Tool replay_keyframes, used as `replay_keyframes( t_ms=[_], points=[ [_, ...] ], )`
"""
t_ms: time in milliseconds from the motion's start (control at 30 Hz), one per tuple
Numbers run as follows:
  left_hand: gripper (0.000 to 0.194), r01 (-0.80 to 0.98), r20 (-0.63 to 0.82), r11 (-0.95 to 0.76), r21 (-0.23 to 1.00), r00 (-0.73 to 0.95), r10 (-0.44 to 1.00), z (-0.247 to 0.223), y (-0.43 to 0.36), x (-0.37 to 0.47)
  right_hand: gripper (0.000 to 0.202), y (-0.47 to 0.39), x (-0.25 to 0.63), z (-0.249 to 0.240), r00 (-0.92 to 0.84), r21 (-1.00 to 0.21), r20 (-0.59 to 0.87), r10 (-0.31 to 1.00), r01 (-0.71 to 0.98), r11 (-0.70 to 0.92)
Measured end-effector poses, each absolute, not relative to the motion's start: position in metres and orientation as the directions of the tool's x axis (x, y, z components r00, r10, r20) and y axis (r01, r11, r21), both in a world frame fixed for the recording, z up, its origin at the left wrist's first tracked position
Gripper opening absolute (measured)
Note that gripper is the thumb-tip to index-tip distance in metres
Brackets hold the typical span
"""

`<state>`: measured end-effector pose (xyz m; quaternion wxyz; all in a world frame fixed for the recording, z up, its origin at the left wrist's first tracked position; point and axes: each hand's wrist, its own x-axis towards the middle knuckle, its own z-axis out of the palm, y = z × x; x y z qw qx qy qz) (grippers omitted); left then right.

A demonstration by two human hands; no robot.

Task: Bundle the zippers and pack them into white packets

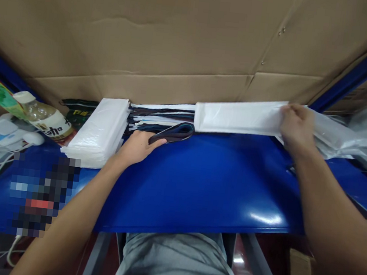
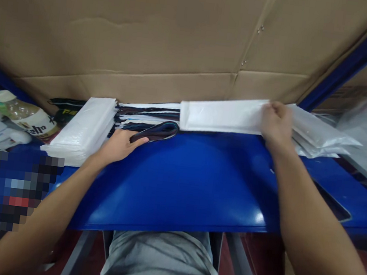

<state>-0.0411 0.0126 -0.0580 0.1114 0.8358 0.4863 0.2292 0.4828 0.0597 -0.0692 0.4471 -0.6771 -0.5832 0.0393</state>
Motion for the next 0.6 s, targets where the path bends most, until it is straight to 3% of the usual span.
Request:
replay_keyframes(
  t_ms=[133, 200, 267, 367, 467, 600],
  points=[
    [0.052, 0.848, 0.270, -0.462, 0.260, 0.395, 0.878, -0.064, 0.017, -0.048, 0.032, 0.071, 0.518, -0.062, 0.704, -0.745, 0.631, 0.326, 0.667, 0.002],
    [0.054, 0.886, 0.287, -0.427, 0.180, 0.368, 0.885, -0.065, 0.015, -0.043, 0.030, 0.076, 0.519, -0.058, 0.778, -0.806, 0.586, 0.226, 0.588, 0.068],
    [0.056, 0.913, 0.338, -0.393, 0.107, 0.338, 0.878, -0.061, 0.011, -0.037, 0.024, 0.078, 0.506, -0.055, 0.826, -0.875, 0.484, 0.289, 0.449, 0.182],
    [0.055, 0.921, 0.467, -0.379, 0.087, 0.299, 0.832, -0.043, 0.000, -0.029, 0.017, 0.069, 0.467, -0.053, 0.707, -0.897, 0.435, 0.557, 0.283, 0.340],
    [0.044, 0.844, 0.551, -0.451, 0.291, 0.238, 0.800, -0.021, -0.015, -0.016, 0.021, 0.048, 0.421, -0.053, 0.436, -0.893, 0.449, 0.780, 0.236, 0.382],
    [0.056, 0.642, 0.320, -0.515, 0.568, 0.403, 0.857, -0.006, -0.038, 0.011, 0.036, 0.015, 0.359, -0.052, 0.086, -0.875, 0.424, 0.902, 0.297, 0.383]
  ],
)
